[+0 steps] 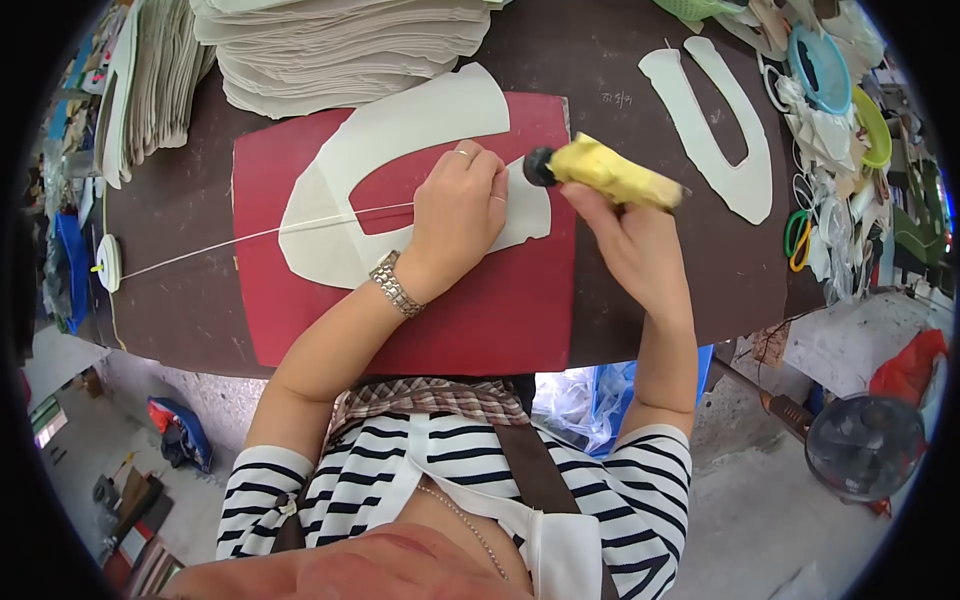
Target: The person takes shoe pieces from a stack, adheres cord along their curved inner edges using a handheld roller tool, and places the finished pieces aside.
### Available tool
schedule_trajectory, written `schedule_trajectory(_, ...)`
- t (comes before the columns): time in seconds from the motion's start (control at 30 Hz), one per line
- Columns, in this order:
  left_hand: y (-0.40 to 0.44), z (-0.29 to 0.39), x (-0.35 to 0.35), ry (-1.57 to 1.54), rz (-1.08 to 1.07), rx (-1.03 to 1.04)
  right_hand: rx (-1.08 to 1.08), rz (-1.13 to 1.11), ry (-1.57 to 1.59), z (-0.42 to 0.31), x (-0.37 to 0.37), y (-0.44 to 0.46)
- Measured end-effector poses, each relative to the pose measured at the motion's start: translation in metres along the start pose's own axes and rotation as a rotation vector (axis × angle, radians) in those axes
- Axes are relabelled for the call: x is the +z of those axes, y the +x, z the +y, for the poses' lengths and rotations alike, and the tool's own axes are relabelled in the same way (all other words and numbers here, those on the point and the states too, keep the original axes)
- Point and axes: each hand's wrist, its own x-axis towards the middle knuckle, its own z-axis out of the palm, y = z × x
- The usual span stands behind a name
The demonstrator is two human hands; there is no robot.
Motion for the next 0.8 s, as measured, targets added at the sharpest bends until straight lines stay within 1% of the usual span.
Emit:
schedule_trajectory(0.1,-0.004,0.004,-0.007,0.153,-0.034,0.021,-0.255,-0.019,-0.462,-0.005,0.021,0.026)
schedule_trajectory(0.13,-0.006,0.007,-0.011,0.214,-0.047,0.029,-0.247,-0.054,-0.478,-0.006,0.019,0.032)
schedule_trajectory(0.2,-0.018,0.012,-0.018,0.229,-0.071,-0.037,-0.237,-0.122,-0.51,-0.01,0.016,0.041)
schedule_trajectory(0.23,-0.023,0.012,-0.021,0.236,-0.082,-0.069,-0.26,-0.117,-0.539,-0.009,0.015,0.041)
schedule_trajectory(0.33,-0.025,-0.009,-0.028,-0.039,-0.153,0.061,-0.277,-0.079,-0.579,-0.012,0.019,0.035)
schedule_trajectory(0.43,-0.022,-0.013,-0.045,0.136,-0.301,0.252,-0.275,-0.032,-0.508,-0.019,0.025,0.027)
schedule_trajectory(0.53,-0.025,-0.01,-0.042,0.321,-0.35,0.359,-0.3,-0.061,-0.327,-0.023,0.026,0.024)
schedule_trajectory(0.63,-0.027,-0.009,-0.044,0.36,-0.35,0.386,-0.358,-0.101,-0.325,-0.042,0.032,0.016)
schedule_trajectory(0.73,-0.031,-0.001,-0.046,0.44,-0.256,0.324,-0.303,-0.199,-0.626,-0.04,0.024,0.019)
schedule_trajectory(0.77,-0.033,0.0,-0.044,0.432,-0.248,0.308,-0.353,-0.135,-0.641,-0.045,0.024,0.012)
schedule_trajectory(0.8,-0.032,-0.005,-0.045,0.292,-0.255,0.256,-0.381,-0.122,-0.602,-0.046,0.027,0.011)
